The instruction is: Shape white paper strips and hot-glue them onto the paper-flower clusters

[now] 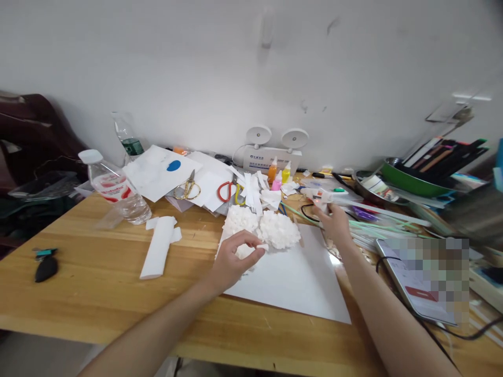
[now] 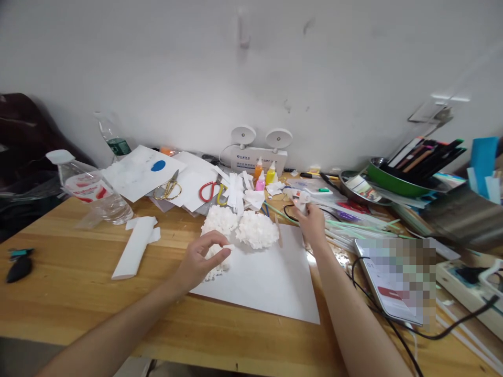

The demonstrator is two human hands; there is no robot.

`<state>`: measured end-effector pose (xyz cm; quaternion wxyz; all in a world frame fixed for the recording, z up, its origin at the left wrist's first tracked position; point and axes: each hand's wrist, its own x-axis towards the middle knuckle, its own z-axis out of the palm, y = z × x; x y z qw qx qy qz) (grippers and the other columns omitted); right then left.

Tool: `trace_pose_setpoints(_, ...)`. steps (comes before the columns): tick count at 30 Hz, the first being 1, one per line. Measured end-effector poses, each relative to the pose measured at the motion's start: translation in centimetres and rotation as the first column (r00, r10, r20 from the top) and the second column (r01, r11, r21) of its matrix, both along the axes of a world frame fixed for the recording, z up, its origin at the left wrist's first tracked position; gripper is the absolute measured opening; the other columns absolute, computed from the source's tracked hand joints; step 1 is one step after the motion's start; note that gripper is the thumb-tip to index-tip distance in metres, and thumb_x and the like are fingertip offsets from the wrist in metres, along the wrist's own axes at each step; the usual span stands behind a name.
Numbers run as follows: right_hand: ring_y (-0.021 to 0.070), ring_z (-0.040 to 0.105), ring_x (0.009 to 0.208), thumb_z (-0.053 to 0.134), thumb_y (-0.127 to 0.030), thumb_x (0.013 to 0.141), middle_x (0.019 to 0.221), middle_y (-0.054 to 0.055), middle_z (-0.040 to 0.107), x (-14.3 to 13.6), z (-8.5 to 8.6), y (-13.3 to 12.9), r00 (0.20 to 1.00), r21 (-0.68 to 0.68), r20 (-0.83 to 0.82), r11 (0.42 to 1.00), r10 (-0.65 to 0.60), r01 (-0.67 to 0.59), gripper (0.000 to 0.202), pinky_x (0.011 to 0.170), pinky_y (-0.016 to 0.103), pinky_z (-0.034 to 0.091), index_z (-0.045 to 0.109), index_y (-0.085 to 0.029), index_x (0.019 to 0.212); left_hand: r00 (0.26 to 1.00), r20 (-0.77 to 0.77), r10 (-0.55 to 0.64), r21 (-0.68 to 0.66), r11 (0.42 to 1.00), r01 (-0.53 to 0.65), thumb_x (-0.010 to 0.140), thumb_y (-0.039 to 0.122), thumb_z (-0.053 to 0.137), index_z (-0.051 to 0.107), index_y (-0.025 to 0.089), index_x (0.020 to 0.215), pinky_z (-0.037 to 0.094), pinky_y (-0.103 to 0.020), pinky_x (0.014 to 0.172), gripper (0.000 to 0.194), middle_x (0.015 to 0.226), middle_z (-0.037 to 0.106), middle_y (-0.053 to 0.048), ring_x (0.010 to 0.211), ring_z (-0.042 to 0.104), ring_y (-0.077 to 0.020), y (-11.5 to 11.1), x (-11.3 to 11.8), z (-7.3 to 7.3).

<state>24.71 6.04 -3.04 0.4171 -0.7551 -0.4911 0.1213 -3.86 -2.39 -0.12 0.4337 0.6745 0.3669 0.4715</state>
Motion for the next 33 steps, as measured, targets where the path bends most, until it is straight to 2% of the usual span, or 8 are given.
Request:
trace_pose_setpoints(5,0.0106,0.041,0.047,0.049,-0.051,0.071,0.055,-0.002,0.05,-0.7,1.2,-2.7,0.948,0.099,-0.263,0.982,0.179,-0.158,0.033,0.046,0.025,0.032,0.049,-0.019,0.063,0.987,0.149,0.051,-0.185,0.982,-0.023,0.07,0.029,0.064,0.06,0.016,0.075,0.042,-0.025,0.068,0.014,0.075,0.057,-0.003,0.071,0.052,-0.0128,0.4,0.1,-0.3)
trace_pose_setpoints(7,0.0089,0.038,0.044,0.058,-0.045,0.069,0.053,-0.003,0.046,-1.5,1.5,-3.9,0.786,0.176,-0.548,0.958,0.287,-0.227,0.027,0.041,0.023,0.026,0.052,-0.019,0.066,0.977,0.19,0.092,-0.33,0.944,-0.025,0.068,0.031,0.066,0.06,0.016,0.076,0.041,-0.022,0.061,0.018,0.072,0.056,-0.001,0.066,0.051,-0.011,0.7,0.1,-0.4)
trace_pose_setpoints(9,0.0077,0.038,0.045,0.065,-0.035,0.066,0.054,-0.004,0.044,-2.3,1.7,-5.0,0.638,0.227,-0.693,0.942,0.335,-0.248,0.02,0.039,0.022,0.022,0.056,-0.017,0.07,0.968,0.211,0.133,-0.427,0.904,-0.031,0.067,0.032,0.067,0.06,0.016,0.076,0.039,-0.021,0.058,0.019,0.069,0.056,0.0,0.064,0.05,-0.0101,1.0,0.0,-0.7)
trace_pose_setpoints(15,0.0126,0.049,0.062,0.061,-0.026,0.07,0.076,0.002,0.054,-3.9,1.7,-6.9,0.48,0.322,-0.731,0.865,0.485,-0.384,0.007,0.055,0.026,0.037,0.061,-0.02,0.074,0.933,0.311,0.178,-0.478,0.879,-0.009,0.066,0.03,0.068,0.062,0.017,0.076,0.039,-0.021,0.065,0.018,0.069,0.057,0.001,0.068,0.052,-0.0095,1.5,-0.3,-1.0)
trace_pose_setpoints(18,0.0193,0.052,0.078,0.058,-0.027,0.07,0.084,0.004,0.057,-4.4,1.5,-7.3,0.439,0.37,-0.663,0.775,0.607,-0.513,0.008,0.069,0.032,0.039,0.061,-0.02,0.067,0.936,0.314,0.159,-0.488,0.873,0.016,0.065,0.03,0.069,0.062,0.017,0.074,0.039,-0.021,0.065,0.018,0.071,0.057,0.001,0.069,0.052,-0.0096,1.4,-0.3,-0.6)
trace_pose_setpoints(21,0.0194,0.052,0.073,0.056,-0.028,0.07,0.069,0.002,0.056,-4.9,1.4,-7.9,0.414,0.373,-0.64,0.732,0.648,-0.57,0.009,0.07,0.032,0.037,0.058,-0.021,0.064,0.938,0.317,0.143,-0.499,0.866,0.037,0.064,0.03,0.07,0.062,0.017,0.073,0.038,-0.021,0.063,0.017,0.069,0.056,0.001,0.067,0.051,-0.0092,1.2,-0.1,-0.1)
trace_pose_setpoints(28,0.0195,0.051,0.062,0.061,-0.036,0.067,0.06,0.002,0.055,-5.4,0.7,-9.2,0.477,0.188,-0.656,0.739,0.585,-0.647,0.018,0.059,0.032,0.038,0.056,-0.02,0.059,0.927,0.347,0.142,-0.507,0.86,0.058,0.063,0.03,0.071,0.062,0.018,0.073,0.035,-0.02,0.057,0.018,0.067,0.054,0.002,0.063,0.05,-0.008,1.0,-0.1,-0.1)
trace_pose_setpoints(33,0.0175,0.051,0.055,0.064,-0.039,0.063,0.051,0.0,0.051,-6.3,0.9,-9.3,0.494,0.207,-0.609,0.726,0.62,-0.656,0.025,0.054,0.031,0.04,0.054,-0.019,0.052,0.939,0.315,0.14,-0.488,0.872,0.034,0.062,0.031,0.071,0.062,0.017,0.073,0.033,-0.02,0.053,0.02,0.065,0.054,0.001,0.06,0.048,-0.0083,1.1,-0.1,-0.3)
